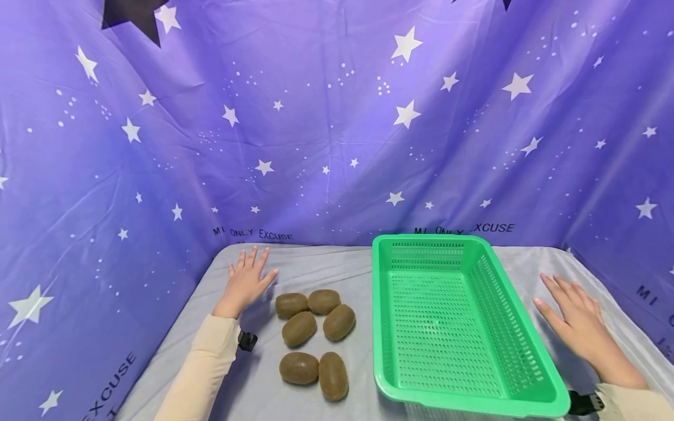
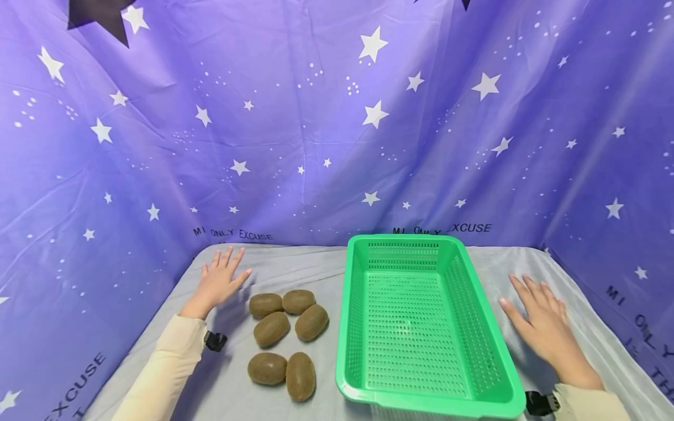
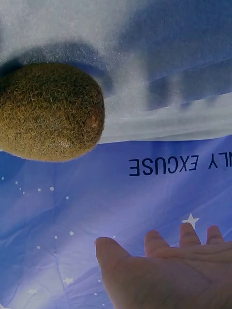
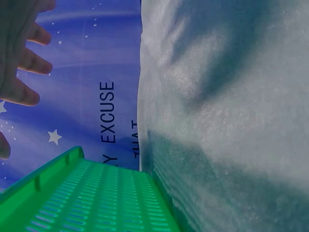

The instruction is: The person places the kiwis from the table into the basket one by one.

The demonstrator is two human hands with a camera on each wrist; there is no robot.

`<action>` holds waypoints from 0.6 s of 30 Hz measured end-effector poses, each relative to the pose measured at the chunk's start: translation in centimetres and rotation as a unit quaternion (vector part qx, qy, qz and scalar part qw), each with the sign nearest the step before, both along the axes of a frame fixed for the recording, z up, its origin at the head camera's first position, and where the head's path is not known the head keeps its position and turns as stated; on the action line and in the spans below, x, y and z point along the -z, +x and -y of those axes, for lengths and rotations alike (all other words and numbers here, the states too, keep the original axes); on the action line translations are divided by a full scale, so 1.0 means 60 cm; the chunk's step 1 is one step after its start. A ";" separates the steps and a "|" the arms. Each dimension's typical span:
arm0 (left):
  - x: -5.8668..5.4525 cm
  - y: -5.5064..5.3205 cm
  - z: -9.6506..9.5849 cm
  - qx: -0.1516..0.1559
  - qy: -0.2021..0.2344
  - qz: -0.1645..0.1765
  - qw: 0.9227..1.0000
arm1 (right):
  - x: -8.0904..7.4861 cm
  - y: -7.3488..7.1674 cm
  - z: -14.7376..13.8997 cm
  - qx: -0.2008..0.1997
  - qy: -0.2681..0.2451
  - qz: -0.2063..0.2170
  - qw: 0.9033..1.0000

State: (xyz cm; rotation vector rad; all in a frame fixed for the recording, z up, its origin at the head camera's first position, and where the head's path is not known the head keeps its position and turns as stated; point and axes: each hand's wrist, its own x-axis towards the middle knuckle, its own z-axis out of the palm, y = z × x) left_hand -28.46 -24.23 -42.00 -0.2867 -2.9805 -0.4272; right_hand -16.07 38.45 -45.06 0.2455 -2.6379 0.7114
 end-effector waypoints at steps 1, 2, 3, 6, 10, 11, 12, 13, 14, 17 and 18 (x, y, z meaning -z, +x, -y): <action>0.000 0.000 0.001 0.000 -0.001 0.000 1.000 | -0.001 0.000 0.000 -0.002 -0.001 -0.001 1.000; 0.000 0.000 0.001 0.001 -0.001 0.000 1.000 | -0.001 0.000 0.000 -0.004 -0.002 -0.002 1.000; 0.000 0.000 0.001 0.002 -0.002 0.000 1.000 | 0.000 0.001 0.000 -0.004 -0.003 -0.005 1.000; 0.001 0.002 0.003 0.005 -0.003 0.002 1.000 | 0.002 -0.001 0.002 -0.012 -0.008 -0.013 1.000; 0.004 0.004 0.004 0.008 0.004 0.005 1.000 | 0.006 -0.004 0.007 -0.031 -0.013 -0.024 0.999; 0.005 0.004 0.004 0.009 0.007 0.007 1.000 | 0.007 -0.005 0.009 -0.036 -0.017 -0.024 0.999; 0.006 0.005 0.004 0.010 0.011 0.009 1.000 | 0.007 -0.006 0.010 -0.040 -0.020 -0.023 0.999; 0.007 0.005 0.004 0.012 0.015 0.010 1.000 | 0.007 -0.006 0.011 -0.043 -0.024 -0.020 0.999; 0.008 0.005 0.003 0.014 0.019 0.011 1.000 | 0.007 -0.006 0.013 -0.045 -0.028 -0.015 0.998; 0.012 0.005 0.001 0.023 0.028 0.014 0.999 | 0.004 -0.004 0.018 -0.051 -0.043 -0.003 0.998; 0.013 0.005 0.000 0.025 0.030 0.014 0.999 | 0.003 -0.003 0.019 -0.052 -0.046 0.001 0.998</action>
